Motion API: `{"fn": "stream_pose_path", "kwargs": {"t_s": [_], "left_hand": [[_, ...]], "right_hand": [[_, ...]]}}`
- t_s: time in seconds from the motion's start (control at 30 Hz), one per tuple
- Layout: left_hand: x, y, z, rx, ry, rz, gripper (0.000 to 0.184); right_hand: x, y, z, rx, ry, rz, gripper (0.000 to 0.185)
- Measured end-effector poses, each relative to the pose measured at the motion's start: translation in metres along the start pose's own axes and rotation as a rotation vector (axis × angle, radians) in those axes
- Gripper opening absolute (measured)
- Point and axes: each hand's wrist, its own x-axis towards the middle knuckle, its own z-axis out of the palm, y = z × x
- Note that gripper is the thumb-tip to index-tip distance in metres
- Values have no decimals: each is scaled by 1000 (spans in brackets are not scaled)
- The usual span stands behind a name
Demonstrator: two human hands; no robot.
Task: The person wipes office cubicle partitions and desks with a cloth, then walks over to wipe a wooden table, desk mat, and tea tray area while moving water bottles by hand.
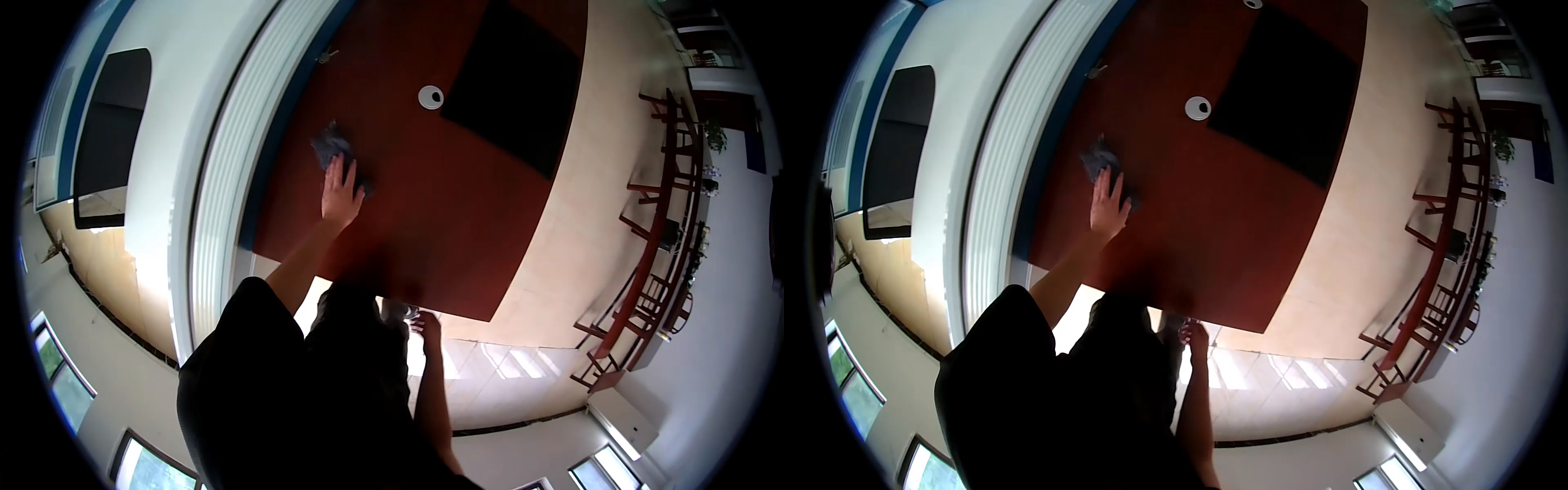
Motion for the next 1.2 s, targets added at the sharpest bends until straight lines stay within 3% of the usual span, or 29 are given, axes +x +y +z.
{"fn": "stream_pose_path", "kwargs": {"t_s": [0.03,0.17,0.23,0.3,0.4,0.47,0.53,0.57,0.6,0.63,0.67,0.7,0.73,0.8,0.87,1.0,1.03,1.2], "left_hand": [[5,12,8,7,-71,48,52],[35,33,23,-147,-339,723,45],[73,-2,39,-65,-415,840,44],[117,-58,75,-568,-430,296,51],[189,-73,23,278,-106,10,60],[186,-51,39,337,-50,-17,55],[150,-8,60,-126,-21,-3,51],[119,9,75,24,-98,158,49],[92,42,64,-94,-299,132,47],[65,63,45,-200,-454,250,47],[32,65,56,-317,-411,500,48],[3,65,36,-204,-405,747,52],[-12,52,30,-230,-427,779,54],[-43,12,18,-279,-464,845,56],[-59,-48,10,-172,-418,484,61],[-34,-121,-41,107,-245,-116,76],[-34,-135,-50,169,-143,-147,78],[-50,-136,-55,80,-131,-211,82]], "right_hand": [[-13,4,0,-80,56,13,29],[-56,31,4,-9,167,107,29],[-76,49,-3,19,127,154,28],[-94,75,-14,66,243,175,28],[-128,107,-21,196,366,200,27],[-138,130,-19,240,428,274,26],[-126,178,-25,198,385,312,25],[-122,174,-19,-148,338,268,26],[-110,188,-24,-574,272,148,26],[-89,200,-34,-995,200,17,27],[-78,212,-47,-1420,117,-122,27],[-84,175,-37,-1054,195,24,27],[-87,129,-23,-686,267,165,29],[-92,74,-14,-174,246,76,30],[-102,14,-3,-36,128,-120,30],[-109,-57,20,-222,158,-187,28],[-105,-60,21,-266,142,-185,26],[-80,-29,28,-518,-50,-2,25]]}}
